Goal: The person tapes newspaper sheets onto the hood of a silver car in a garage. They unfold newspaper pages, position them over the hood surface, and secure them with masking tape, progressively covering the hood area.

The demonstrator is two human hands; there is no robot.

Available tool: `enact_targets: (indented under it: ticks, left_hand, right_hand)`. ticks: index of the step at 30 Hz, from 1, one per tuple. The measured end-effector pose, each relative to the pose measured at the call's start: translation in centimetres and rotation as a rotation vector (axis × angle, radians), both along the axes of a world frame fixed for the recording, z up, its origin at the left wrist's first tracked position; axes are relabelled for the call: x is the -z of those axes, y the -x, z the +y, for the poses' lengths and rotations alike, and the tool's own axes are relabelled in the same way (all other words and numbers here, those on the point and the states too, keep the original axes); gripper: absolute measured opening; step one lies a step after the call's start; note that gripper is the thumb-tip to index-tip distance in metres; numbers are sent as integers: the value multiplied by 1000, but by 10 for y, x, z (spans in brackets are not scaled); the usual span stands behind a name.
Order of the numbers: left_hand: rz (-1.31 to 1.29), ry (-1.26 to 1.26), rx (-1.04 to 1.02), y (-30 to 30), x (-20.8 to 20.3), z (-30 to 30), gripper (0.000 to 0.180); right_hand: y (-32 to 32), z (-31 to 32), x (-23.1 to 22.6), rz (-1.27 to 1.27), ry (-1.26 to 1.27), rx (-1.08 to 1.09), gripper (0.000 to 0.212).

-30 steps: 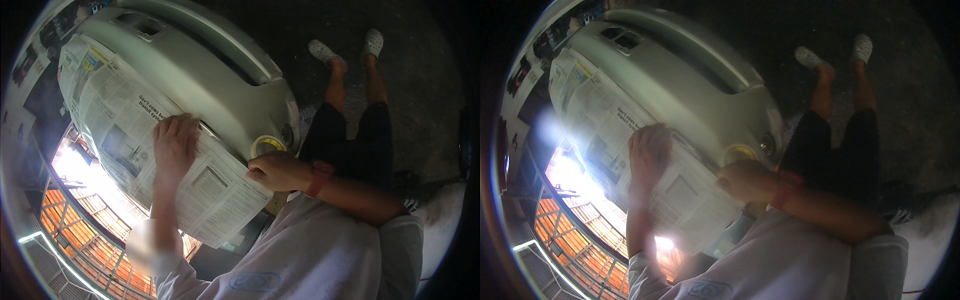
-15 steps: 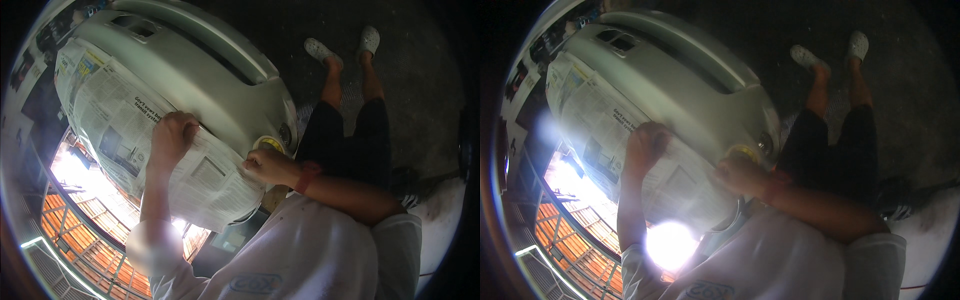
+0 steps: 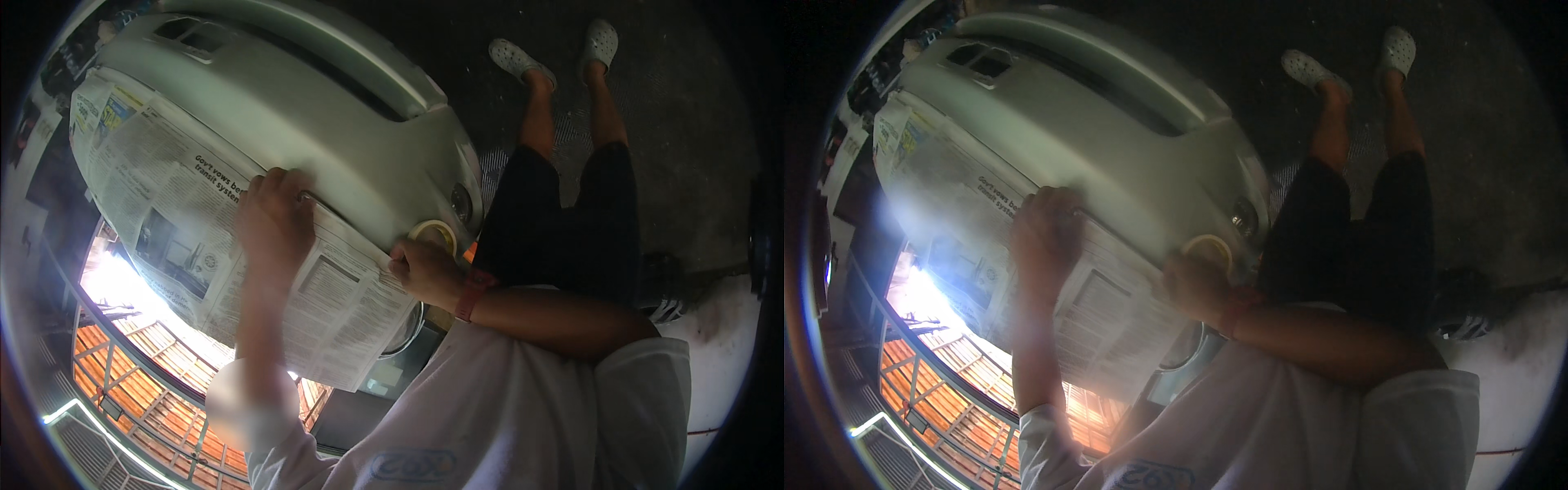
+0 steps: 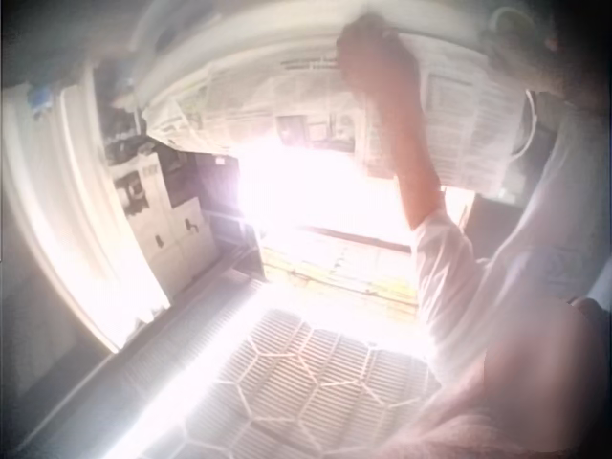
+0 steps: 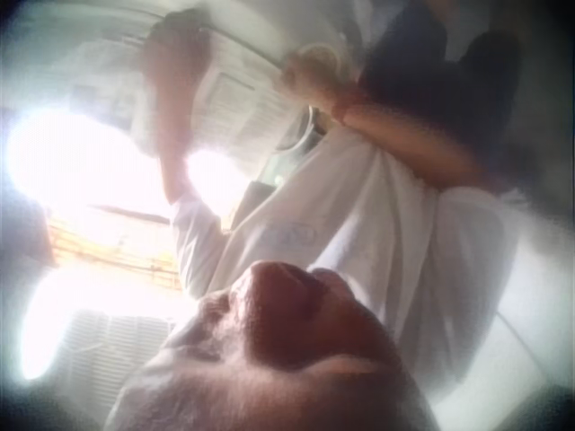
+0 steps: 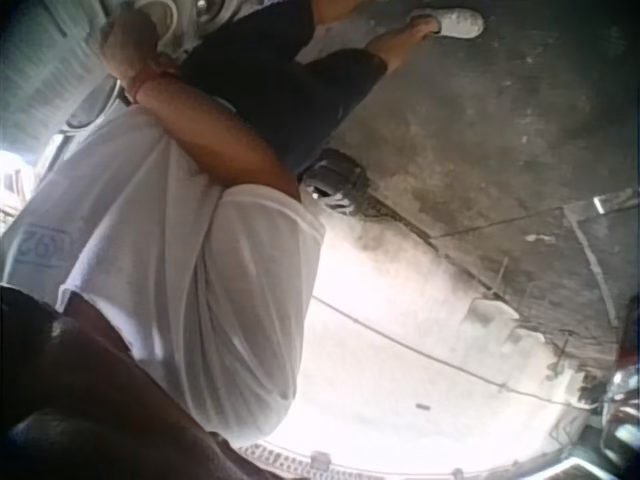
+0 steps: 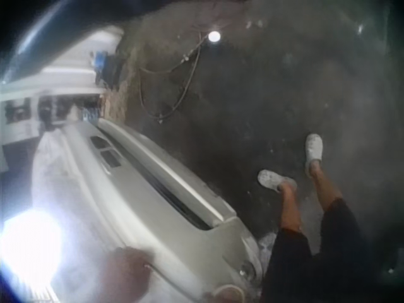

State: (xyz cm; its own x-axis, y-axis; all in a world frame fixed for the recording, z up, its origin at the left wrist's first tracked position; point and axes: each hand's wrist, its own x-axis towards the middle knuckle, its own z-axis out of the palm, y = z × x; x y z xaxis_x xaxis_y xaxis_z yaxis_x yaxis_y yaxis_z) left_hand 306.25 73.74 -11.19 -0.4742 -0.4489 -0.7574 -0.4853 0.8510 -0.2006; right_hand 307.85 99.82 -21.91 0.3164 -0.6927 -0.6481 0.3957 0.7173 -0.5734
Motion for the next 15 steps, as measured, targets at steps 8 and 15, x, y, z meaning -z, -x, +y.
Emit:
enact_targets:
  ticks: [8, 15]
  left_hand:
    - [50, -10, -14, -36, -3, 71, 28]
    - [-33, -127, 32, -78, -21, 120, 49]
  right_hand:
    - [4, -10, 11, 71, 36, 57, 21]
    - [17, -21, 8, 39, 41, -56, 37]
